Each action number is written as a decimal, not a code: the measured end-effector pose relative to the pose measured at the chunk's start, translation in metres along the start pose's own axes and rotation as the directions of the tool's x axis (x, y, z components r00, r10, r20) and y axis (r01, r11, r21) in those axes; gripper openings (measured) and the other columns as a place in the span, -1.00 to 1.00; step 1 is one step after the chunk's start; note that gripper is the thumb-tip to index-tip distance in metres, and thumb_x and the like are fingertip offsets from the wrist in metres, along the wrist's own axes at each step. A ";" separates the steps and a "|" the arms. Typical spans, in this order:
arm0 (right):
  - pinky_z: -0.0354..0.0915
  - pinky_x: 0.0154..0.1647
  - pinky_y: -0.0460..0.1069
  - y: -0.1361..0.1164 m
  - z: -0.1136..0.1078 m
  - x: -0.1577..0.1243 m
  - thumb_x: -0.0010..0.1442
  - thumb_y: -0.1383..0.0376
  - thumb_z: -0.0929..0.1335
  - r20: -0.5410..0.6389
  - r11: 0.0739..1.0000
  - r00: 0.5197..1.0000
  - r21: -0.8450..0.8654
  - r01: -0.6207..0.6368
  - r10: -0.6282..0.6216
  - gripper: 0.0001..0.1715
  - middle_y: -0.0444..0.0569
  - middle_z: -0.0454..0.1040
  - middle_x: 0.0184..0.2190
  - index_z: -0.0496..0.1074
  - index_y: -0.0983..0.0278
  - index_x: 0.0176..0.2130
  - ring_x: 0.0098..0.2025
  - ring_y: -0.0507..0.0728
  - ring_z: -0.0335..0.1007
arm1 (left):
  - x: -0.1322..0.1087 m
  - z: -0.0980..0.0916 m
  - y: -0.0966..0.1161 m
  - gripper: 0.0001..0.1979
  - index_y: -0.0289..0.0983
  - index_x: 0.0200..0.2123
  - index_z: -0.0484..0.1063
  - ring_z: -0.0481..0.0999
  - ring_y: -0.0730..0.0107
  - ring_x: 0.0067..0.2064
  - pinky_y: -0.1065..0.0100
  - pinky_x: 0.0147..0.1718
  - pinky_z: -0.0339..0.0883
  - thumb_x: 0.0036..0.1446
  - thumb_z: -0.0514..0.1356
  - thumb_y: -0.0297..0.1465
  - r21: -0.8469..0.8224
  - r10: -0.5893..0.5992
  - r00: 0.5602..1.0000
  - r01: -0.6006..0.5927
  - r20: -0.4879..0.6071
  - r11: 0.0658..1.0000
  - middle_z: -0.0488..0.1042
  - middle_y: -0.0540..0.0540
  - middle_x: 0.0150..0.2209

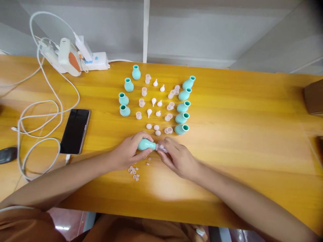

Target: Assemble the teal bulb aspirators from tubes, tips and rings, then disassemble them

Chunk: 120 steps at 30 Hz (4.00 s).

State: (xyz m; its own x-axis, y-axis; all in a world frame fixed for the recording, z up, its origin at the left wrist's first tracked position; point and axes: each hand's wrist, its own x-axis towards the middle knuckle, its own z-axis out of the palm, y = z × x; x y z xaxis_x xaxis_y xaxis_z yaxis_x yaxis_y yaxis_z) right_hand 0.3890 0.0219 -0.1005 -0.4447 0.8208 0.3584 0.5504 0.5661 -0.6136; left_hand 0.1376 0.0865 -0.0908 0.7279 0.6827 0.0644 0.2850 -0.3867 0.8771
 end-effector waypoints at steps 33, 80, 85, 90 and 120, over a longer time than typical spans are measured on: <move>0.28 -0.29 -0.02 0.005 -0.003 0.000 0.58 0.31 0.26 0.120 0.998 0.992 0.046 0.037 -0.042 -0.97 -0.03 0.53 -0.21 0.29 0.20 -0.02 -0.33 0.09 0.39 | -0.001 0.006 0.002 -0.79 -0.24 0.10 0.31 0.57 0.21 -0.08 0.21 -0.08 0.52 0.51 0.20 -0.31 0.158 0.239 0.971 -0.237 0.007 0.958 0.52 -0.20 -0.04; 0.05 -0.48 0.00 -0.015 -0.114 0.036 0.60 0.16 0.29 -0.496 0.982 0.850 0.031 -0.187 0.178 -0.35 -0.12 0.36 -0.65 0.34 0.22 -0.56 -0.57 0.05 0.12 | -0.009 0.003 0.005 -0.66 -0.21 0.23 0.31 0.58 0.14 0.11 0.09 0.12 0.55 0.44 0.16 -0.44 0.045 0.382 0.919 -0.379 -0.102 0.924 0.55 -0.26 0.09; -0.08 -0.39 0.04 0.042 -0.173 0.083 0.50 0.09 0.32 -0.667 0.818 0.713 -0.274 -0.505 0.217 -0.34 -0.17 0.03 -0.64 0.03 0.16 -0.56 -0.51 0.06 -0.07 | -0.008 0.003 0.005 -0.83 -0.23 0.05 0.39 0.57 0.24 -0.05 0.20 -0.01 0.53 0.52 0.05 -0.42 0.010 0.308 0.950 -0.308 -0.052 0.951 0.55 -0.18 -0.07; 0.00 -0.29 0.06 0.105 -0.184 0.110 0.47 0.18 0.31 -0.668 0.526 0.592 -0.336 -0.781 0.451 -0.49 -0.12 0.15 -0.57 0.11 0.17 -0.49 -0.42 0.14 0.12 | -0.008 0.001 0.005 -0.82 -0.23 0.01 0.40 0.56 0.25 -0.08 0.22 -0.04 0.50 0.53 0.02 -0.40 0.022 0.301 0.953 -0.301 -0.014 0.953 0.55 -0.17 -0.10; -0.02 -0.26 0.05 0.151 -0.183 0.101 0.52 0.05 0.28 -0.699 0.439 0.530 -0.331 -0.835 0.480 -0.48 -0.02 0.37 -0.48 0.14 0.13 -0.45 -0.34 0.17 0.20 | -0.002 -0.003 0.007 -0.82 -0.22 -0.08 0.41 0.47 0.32 -0.16 0.31 -0.09 0.37 0.54 0.01 -0.46 0.006 0.277 0.960 -0.278 0.037 0.961 0.53 -0.08 -0.20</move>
State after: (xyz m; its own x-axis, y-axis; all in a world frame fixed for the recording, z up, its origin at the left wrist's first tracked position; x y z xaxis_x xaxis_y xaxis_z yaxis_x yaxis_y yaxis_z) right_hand 0.5564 0.2039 -0.0279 0.5225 0.7596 0.3873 0.8473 -0.4115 -0.3358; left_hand 0.1360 0.0842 -0.0828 0.8012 0.5251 0.2871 0.0754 -0.5646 0.8219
